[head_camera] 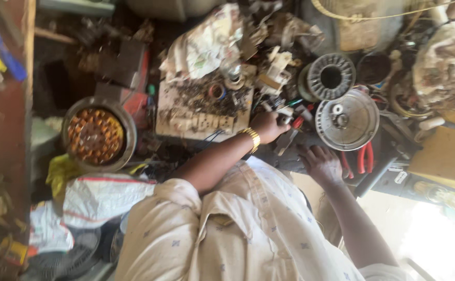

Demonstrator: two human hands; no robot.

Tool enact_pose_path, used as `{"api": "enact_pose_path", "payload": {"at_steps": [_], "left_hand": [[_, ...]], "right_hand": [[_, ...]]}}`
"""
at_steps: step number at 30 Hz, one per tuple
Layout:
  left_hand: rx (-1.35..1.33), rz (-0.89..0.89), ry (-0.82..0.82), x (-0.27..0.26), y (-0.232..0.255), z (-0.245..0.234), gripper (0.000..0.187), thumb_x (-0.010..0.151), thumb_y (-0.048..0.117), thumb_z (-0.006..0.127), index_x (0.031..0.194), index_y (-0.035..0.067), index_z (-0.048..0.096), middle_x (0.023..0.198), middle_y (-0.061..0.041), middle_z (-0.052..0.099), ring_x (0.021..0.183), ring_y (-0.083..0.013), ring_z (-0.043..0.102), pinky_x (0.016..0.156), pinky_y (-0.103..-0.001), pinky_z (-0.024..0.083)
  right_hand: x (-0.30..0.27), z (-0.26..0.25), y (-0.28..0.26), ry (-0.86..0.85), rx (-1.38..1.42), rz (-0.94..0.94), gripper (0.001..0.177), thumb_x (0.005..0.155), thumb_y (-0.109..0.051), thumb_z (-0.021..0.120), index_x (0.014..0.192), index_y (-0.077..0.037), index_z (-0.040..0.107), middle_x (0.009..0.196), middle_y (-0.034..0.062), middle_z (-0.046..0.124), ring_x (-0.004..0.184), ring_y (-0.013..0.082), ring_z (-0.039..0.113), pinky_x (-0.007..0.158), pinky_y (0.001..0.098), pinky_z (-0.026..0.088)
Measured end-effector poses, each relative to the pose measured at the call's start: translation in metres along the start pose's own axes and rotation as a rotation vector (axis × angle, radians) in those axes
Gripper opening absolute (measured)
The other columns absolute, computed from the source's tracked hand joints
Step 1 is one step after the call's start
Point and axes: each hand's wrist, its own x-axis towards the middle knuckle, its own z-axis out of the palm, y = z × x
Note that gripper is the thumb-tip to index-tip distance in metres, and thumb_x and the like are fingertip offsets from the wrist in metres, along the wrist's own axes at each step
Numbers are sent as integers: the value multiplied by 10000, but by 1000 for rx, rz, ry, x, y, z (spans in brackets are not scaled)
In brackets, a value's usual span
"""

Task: The person sits at a cluttered workbench and uses a hammer to tap a cylindrical metal component into a circular copper-wound stator. They then place a blue metal cover over the assembly and continue to hammer the central shaft to secure the parts together.

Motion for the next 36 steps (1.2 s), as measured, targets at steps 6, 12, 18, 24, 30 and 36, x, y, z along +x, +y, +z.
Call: {"api": "enact_pose_path", "payload": {"at_steps": [6, 12, 18, 24, 30, 36], "left_hand": [[-111, 5, -139, -9, 64, -20, 476, 805, 516, 777, 946, 62, 753, 826, -127, 768, 735, -261, 752, 697, -389, 578], [-282, 149, -289, 13, 133, 6, 475, 801, 511, 784, 902, 48, 755, 777, -85, 765, 687, -196, 726, 659, -362, 562], [-211, 45, -407, 74, 179, 71, 523, 782, 545, 764, 837, 25, 755, 736, -116, 757, 649, -227, 723, 631, -384, 553], [-73, 118, -168, 155, 195, 138, 564, 847, 557, 753, 856, -7, 737, 783, -213, 721, 725, -332, 707, 687, -439, 544], [-159, 163, -346, 120, 174, 128, 469, 897, 480, 698, 886, 16, 760, 848, -189, 778, 795, -310, 757, 765, -419, 576], [-311, 232, -463, 15, 116, -1, 443, 912, 462, 714, 1108, 66, 681, 1032, -60, 791, 958, -170, 741, 854, -327, 571]], "right_hand": [[-39, -43, 12, 69, 60, 234, 329, 850, -325, 762, 1140, -171, 740, 969, 49, 713, 854, 258, 691, 761, 423, 580], [-78, -65, 69, 363, 202, 686, 346, 930, -163, 760, 1264, -101, 693, 1125, 118, 716, 974, 320, 707, 823, 433, 570], [-90, -66, 143, 234, 21, 921, 412, 958, -286, 779, 1341, -160, 691, 1126, 163, 694, 973, 401, 681, 790, 508, 552], [-94, -38, 152, 134, 57, 988, 428, 953, -311, 738, 1356, -195, 653, 1201, 150, 679, 1044, 416, 661, 826, 543, 532], [-113, -12, 164, 27, -163, 885, 451, 944, -355, 714, 1336, -142, 647, 1329, 170, 641, 1227, 399, 594, 960, 531, 491], [-73, -36, 129, 80, -245, 451, 238, 1093, -291, 674, 1256, -117, 690, 1252, 45, 676, 1169, 248, 620, 1028, 416, 496]]}}
